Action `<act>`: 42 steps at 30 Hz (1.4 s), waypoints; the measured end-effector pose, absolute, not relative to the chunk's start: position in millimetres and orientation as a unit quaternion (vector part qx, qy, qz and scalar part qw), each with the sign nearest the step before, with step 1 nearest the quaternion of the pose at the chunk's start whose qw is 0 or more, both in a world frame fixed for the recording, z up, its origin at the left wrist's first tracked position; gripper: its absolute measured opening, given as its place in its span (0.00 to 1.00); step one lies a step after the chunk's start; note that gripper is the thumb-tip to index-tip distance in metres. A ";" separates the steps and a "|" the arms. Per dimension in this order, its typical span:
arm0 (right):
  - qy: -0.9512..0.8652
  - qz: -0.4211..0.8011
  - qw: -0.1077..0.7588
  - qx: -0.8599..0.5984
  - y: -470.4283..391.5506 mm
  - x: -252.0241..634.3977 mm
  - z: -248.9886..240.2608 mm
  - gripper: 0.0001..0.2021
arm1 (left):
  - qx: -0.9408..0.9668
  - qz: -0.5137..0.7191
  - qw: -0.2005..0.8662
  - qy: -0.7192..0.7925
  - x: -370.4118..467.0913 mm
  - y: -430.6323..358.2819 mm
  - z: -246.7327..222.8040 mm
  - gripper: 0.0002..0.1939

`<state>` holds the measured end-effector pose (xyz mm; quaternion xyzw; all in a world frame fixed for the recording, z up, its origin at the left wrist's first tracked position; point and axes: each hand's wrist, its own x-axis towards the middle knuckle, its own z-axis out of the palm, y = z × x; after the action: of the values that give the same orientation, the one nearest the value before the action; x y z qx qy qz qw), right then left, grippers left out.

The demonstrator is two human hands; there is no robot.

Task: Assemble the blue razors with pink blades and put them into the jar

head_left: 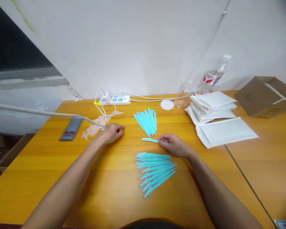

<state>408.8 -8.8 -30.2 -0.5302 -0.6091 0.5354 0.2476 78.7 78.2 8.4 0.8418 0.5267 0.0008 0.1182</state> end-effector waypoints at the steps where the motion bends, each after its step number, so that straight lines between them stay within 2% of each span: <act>1: -0.609 0.535 0.248 -0.531 -8.7 408.7 -30.8 0.15 | 0.827 0.023 0.161 0.538 77.1 77.7 7.1 0.13; 4: -0.610 0.532 0.250 -0.531 -8.4 407.8 -29.2 0.15 | 0.809 0.073 0.225 0.538 70.5 76.7 1.9 0.13; 13: -0.622 0.517 0.233 -0.540 -10.0 406.5 -20.8 0.15 | 0.844 0.141 0.209 0.473 75.6 47.5 -5.5 0.15; 18: -0.624 0.514 0.231 -0.541 -9.5 406.8 -22.3 0.15 | 0.842 0.131 0.209 0.480 66.5 38.5 -12.6 0.22; 24: -0.628 0.507 0.238 -0.541 -9.7 405.9 -22.7 0.14 | 0.863 0.112 0.196 0.451 75.5 44.6 -9.4 0.15; 29: -0.637 0.494 0.240 -0.541 -9.9 406.4 -24.8 0.14 | 0.844 0.129 0.187 0.486 90.4 34.9 -6.1 0.17; 35: -0.655 0.487 0.237 -0.527 -10.8 407.6 -23.2 0.15 | 0.738 0.184 0.402 0.509 118.2 6.9 -5.8 0.19; 42: -0.677 0.460 0.237 -0.523 -13.4 404.1 -16.4 0.15 | 0.703 0.220 0.456 0.500 138.8 -3.0 -13.6 0.18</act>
<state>404.1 -13.4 -16.4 -0.5232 -0.6772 0.4597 0.2375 138.8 -3.0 -13.6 0.7026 0.5004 0.2198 0.4557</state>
